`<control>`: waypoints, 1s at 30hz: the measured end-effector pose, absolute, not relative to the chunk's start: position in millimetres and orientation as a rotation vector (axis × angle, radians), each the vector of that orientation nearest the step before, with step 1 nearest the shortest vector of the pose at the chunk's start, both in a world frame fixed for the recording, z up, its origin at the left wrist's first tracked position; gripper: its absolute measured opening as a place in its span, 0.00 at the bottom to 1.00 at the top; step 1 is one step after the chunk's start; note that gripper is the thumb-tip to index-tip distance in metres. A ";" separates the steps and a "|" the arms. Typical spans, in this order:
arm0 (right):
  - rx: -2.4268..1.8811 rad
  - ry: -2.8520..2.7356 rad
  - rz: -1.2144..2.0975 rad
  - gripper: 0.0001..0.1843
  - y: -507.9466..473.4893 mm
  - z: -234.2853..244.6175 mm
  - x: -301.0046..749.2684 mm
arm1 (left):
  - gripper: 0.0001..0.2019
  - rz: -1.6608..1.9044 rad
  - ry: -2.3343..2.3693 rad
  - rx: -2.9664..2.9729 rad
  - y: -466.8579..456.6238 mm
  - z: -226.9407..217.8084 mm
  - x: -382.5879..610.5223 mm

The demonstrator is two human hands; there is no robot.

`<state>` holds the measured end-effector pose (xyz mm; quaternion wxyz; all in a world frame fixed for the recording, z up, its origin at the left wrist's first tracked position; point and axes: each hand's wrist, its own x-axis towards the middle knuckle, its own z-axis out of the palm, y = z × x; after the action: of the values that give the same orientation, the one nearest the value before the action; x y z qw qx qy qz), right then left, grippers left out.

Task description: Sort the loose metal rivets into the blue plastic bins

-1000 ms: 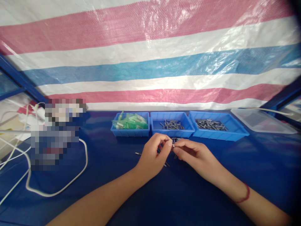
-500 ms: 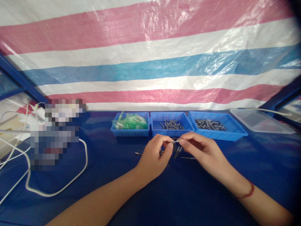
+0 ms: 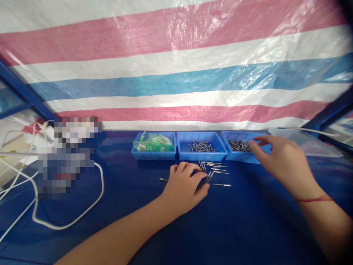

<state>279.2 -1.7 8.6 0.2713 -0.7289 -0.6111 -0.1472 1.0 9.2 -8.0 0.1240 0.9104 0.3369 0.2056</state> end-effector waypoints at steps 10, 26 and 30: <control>-1.617 -1.795 -0.340 0.10 -9.5 14.7 238.2 | 0.08 0.546 0.968 2.669 9.9 -9.5 0.7; -1.341 -2.088 0.104 0.09 -20.5 5.5 186.2 | 0.09 0.525 0.854 2.770 8.0 -11.7 0.9; -1.349 -2.076 0.149 0.10 -20.5 4.9 185.1 | 0.08 0.510 0.844 2.761 8.3 -11.3 1.2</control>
<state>185.1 -20.5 4.9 0.3245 -0.5144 -0.7918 0.0569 1.2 8.3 -11.3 0.1046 0.9366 0.2862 0.1731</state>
